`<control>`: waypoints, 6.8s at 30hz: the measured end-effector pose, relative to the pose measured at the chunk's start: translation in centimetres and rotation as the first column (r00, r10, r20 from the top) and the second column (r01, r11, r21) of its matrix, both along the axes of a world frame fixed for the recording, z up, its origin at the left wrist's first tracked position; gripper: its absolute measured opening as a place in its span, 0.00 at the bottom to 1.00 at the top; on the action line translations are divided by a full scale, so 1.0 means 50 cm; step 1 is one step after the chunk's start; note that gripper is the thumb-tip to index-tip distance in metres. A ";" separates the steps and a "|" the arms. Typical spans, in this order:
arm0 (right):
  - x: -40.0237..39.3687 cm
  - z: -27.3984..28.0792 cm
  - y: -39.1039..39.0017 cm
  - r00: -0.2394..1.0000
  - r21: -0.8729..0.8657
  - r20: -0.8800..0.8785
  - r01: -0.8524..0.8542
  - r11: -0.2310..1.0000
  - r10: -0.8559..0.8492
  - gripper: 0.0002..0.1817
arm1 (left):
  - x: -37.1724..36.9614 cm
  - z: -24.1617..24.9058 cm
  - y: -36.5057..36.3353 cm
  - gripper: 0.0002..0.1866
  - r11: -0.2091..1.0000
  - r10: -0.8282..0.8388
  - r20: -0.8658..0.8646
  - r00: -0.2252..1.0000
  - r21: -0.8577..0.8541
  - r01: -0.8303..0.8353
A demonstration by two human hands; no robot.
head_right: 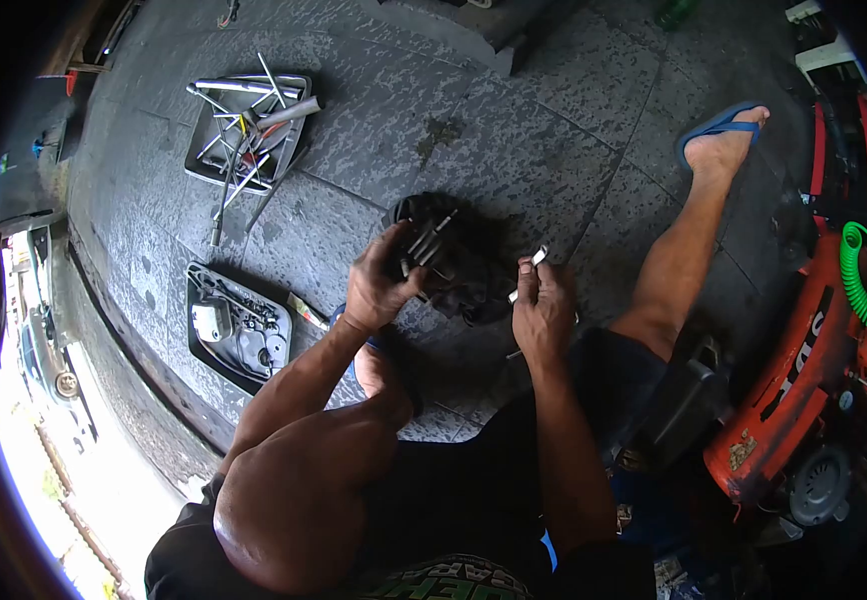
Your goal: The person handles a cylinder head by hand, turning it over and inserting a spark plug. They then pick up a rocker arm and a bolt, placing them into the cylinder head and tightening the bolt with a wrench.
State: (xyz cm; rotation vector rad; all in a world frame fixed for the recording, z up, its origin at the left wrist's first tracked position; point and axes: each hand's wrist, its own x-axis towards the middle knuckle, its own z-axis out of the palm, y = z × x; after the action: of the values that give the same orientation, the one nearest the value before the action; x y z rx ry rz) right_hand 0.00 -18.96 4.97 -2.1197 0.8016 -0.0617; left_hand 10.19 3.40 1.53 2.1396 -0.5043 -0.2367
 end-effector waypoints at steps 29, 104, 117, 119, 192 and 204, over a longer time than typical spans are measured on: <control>-0.170 -0.276 -0.031 0.637 -0.246 -0.371 0.635 0.732 -0.676 0.11 | -0.020 -0.066 0.035 0.34 0.668 0.212 -0.646 0.733 -0.453 -0.591; 0.046 0.025 0.086 0.921 0.925 -0.307 0.348 0.150 -0.239 0.14 | -0.084 -0.025 0.012 0.37 0.876 0.277 -0.381 0.882 -0.277 -0.395; 0.046 0.027 0.067 0.909 0.905 -0.361 0.395 0.156 -0.207 0.12 | -0.090 -0.025 0.015 0.38 0.882 0.258 -0.393 0.883 -0.276 -0.381; 0.049 0.030 0.063 0.913 0.909 -0.360 0.390 0.150 -0.193 0.12 | -0.090 -0.023 0.017 0.38 0.883 0.256 -0.399 0.881 -0.275 -0.381; 0.039 0.046 0.095 0.978 0.508 -0.193 0.026 0.861 0.084 0.16 | -0.093 -0.022 0.012 0.38 0.920 0.222 -0.297 0.929 -0.251 -0.301; 0.023 -0.029 0.113 0.964 0.530 0.026 -0.237 0.814 0.264 0.08 | -0.048 -0.032 0.045 0.38 0.895 0.208 -0.396 0.894 -0.291 -0.337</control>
State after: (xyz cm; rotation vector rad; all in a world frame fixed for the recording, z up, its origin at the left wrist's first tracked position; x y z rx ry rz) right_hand 1.13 -13.32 3.54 -1.6777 0.4823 0.3227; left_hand 7.77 5.65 -0.08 1.7351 -0.0183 -0.3362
